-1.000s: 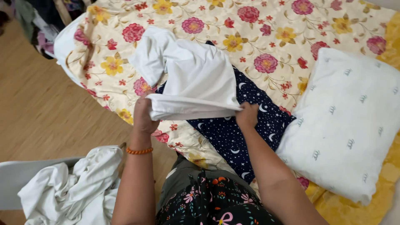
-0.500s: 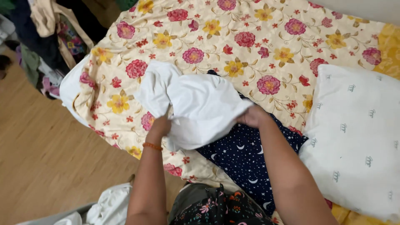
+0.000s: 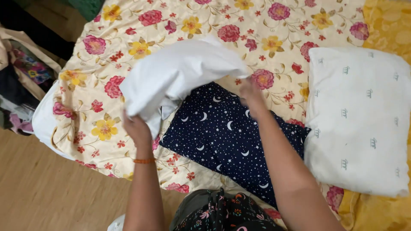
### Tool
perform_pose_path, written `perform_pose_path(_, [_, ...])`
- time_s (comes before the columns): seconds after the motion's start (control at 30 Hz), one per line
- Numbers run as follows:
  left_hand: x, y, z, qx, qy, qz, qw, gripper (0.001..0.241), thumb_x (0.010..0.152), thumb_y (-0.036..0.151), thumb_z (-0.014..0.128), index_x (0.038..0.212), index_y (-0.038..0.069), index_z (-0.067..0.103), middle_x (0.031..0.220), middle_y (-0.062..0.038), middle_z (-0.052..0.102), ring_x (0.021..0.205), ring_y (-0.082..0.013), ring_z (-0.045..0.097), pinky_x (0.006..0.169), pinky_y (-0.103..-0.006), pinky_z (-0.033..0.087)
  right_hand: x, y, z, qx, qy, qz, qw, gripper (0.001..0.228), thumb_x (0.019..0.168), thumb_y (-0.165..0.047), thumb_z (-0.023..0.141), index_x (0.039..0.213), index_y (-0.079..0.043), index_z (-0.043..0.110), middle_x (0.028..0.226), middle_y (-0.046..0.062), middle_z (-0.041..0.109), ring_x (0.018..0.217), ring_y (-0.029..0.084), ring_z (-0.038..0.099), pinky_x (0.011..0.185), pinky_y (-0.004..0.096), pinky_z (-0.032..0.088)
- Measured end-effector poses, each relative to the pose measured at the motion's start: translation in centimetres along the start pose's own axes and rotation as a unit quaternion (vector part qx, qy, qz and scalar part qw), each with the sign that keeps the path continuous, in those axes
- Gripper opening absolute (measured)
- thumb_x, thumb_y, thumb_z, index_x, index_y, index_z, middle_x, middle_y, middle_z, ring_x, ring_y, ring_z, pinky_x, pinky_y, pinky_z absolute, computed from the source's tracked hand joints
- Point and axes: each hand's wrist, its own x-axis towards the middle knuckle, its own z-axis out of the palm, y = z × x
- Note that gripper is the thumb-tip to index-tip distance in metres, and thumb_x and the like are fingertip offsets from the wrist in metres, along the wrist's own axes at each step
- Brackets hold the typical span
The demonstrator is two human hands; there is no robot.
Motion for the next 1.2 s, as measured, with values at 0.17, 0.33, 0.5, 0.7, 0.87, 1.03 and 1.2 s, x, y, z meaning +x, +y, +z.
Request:
perform_pose_path(0.17, [-7.2, -11.3, 3.0, 0.087, -0.139, -0.064, 0.984, 0.041, 0.103, 0.016, 0.052, 0.138, -0.002, 0.062, 0.100, -0.018, 0.074, 0.085, -0.0190, 0.065, 0.079, -0.0345, 0.052, -11.2, 8.7, 0.8, -0.496, -0.108, 0.285, 0.813, 0.144, 0.072, -0.060, 0.089, 0.161, -0.024, -0.018, 0.170, 0.023, -0.008, 0.156, 0.046, -0.001, 0.122, 0.064, 0.015])
perform_pose_path(0.33, [-11.2, -15.9, 3.3, 0.050, -0.205, -0.046, 0.976, 0.035, 0.099, 0.017, 0.059, 0.130, 0.004, 0.071, 0.105, -0.011, 0.076, 0.092, -0.0136, 0.067, 0.083, -0.0305, 0.053, -14.5, 18.1, -1.3, -0.655, -0.153, 0.259, 0.693, 0.136, 0.081, -0.050, 0.087, 0.159, -0.027, -0.021, 0.169, 0.026, -0.003, 0.156, 0.044, 0.005, 0.116, 0.073, 0.018])
perform_pose_path(0.5, [-11.2, -11.1, 3.2, 0.137, -0.190, -0.105, 0.966, 0.037, 0.099, 0.017, 0.064, 0.133, 0.008, 0.071, 0.098, -0.018, 0.076, 0.082, -0.0205, 0.067, 0.078, -0.0352, 0.052, -11.3, 20.6, -4.5, -0.440, 0.035, 0.101, 0.892, 0.077, 0.081, 0.001, 0.064, 0.153, -0.022, 0.050, 0.129, 0.019, 0.069, 0.116, 0.036, 0.066, 0.102, 0.043, 0.051])
perform_pose_path(0.7, [-10.6, -10.6, 3.7, 0.105, -0.094, 0.143, 0.980, 0.029, 0.103, 0.013, 0.063, 0.128, -0.001, 0.071, 0.111, -0.017, 0.074, 0.099, -0.0175, 0.068, 0.087, -0.0337, 0.052, -7.7, 15.8, -6.2, -0.305, 0.232, -0.179, 0.906, 0.052, 0.073, 0.007, 0.055, 0.121, -0.002, 0.072, 0.116, 0.024, 0.071, 0.111, 0.041, 0.067, 0.099, 0.041, 0.050])
perform_pose_path(0.87, [-13.4, -5.5, 5.9, 0.041, -0.106, 0.007, 0.993, 0.031, 0.103, 0.018, 0.062, 0.127, 0.001, 0.073, 0.097, -0.010, 0.073, 0.082, -0.0127, 0.060, 0.074, -0.0327, 0.048, -8.5, 3.1, -11.9, -0.248, 0.310, -0.277, 0.875, 0.053, 0.069, 0.011, 0.051, 0.116, 0.002, 0.073, 0.115, 0.025, 0.073, 0.113, 0.039, 0.069, 0.104, 0.040, 0.050])
perform_pose_path(1.03, [-18.5, -3.8, 10.8, -0.066, -0.174, 0.003, 0.983, 0.033, 0.103, 0.023, 0.061, 0.122, -0.001, 0.071, 0.096, -0.004, 0.073, 0.082, -0.0101, 0.063, 0.072, -0.0301, 0.052, -14.0, -6.0, -19.3, -0.165, 0.334, -0.299, 0.879, 0.058, 0.065, 0.013, 0.045, 0.116, 0.003, 0.071, 0.105, 0.016, 0.076, 0.098, 0.027, 0.072, 0.094, 0.031, 0.053])
perform_pose_path(1.2, [-24.1, -5.3, 13.9, -0.056, -0.194, 0.008, 0.979, 0.034, 0.105, 0.026, 0.062, 0.118, -0.003, 0.074, 0.095, -0.009, 0.077, 0.083, -0.0097, 0.063, 0.076, -0.0291, 0.053, -18.5, -0.7, -29.8, -0.188, 0.357, -0.284, 0.870, 0.036, 0.077, 0.011, 0.049, 0.104, 0.003, 0.073, 0.093, 0.011, 0.075, 0.087, 0.021, 0.069, 0.085, 0.028, 0.053])
